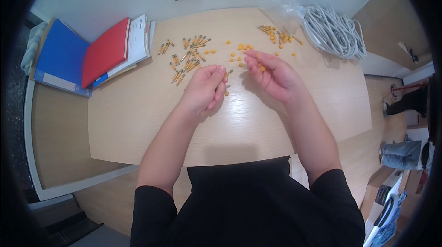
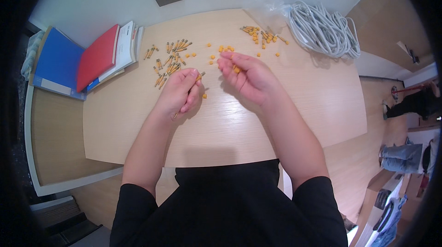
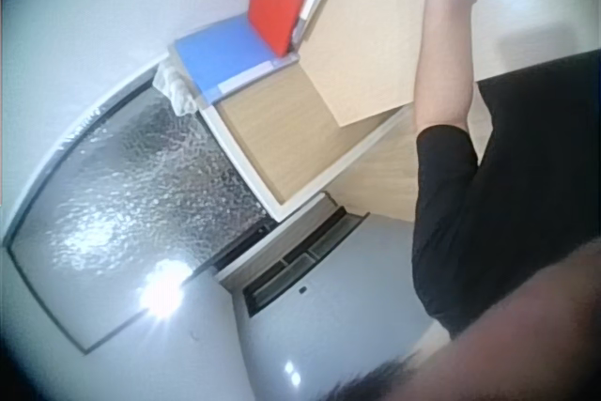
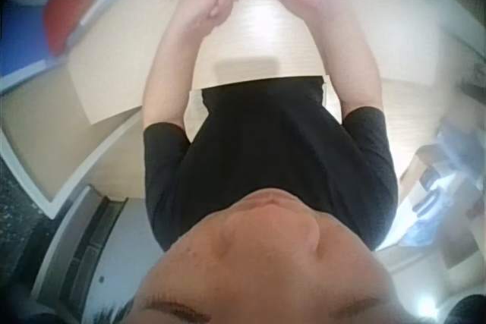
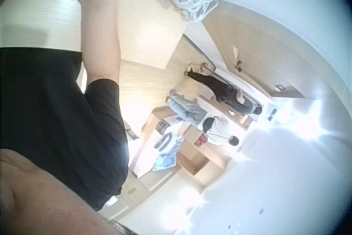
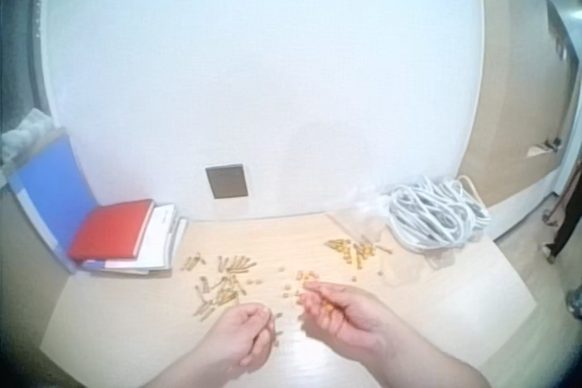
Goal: The person picks up and joins small yellow and brown plastic parts by hand, repeating the action with several components on a desk.
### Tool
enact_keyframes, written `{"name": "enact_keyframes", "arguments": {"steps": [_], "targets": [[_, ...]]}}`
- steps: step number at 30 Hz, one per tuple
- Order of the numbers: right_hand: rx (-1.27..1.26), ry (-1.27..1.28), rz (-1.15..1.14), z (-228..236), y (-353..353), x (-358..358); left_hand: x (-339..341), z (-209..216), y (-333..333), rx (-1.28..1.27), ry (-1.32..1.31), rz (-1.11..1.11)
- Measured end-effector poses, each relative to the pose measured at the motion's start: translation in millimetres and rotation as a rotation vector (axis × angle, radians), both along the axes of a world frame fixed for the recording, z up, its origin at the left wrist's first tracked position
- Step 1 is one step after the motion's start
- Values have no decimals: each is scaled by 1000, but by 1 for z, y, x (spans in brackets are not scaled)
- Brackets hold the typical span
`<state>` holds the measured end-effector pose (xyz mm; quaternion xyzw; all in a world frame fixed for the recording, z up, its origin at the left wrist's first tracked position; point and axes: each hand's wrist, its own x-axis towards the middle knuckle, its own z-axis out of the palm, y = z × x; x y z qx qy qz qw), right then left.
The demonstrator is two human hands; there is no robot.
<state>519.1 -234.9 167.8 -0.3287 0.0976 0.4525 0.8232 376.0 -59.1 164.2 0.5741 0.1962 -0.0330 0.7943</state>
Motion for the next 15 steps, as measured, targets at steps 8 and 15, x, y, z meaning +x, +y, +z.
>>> {"name": "enact_keyframes", "arguments": {"steps": [8,15], "targets": [[115,-251,361,-14,2,-13,-3,3,-7,-51,-16,-39],[239,-65,408,-17,-2,-8,2,3,-9,22,-36,-60]]}}
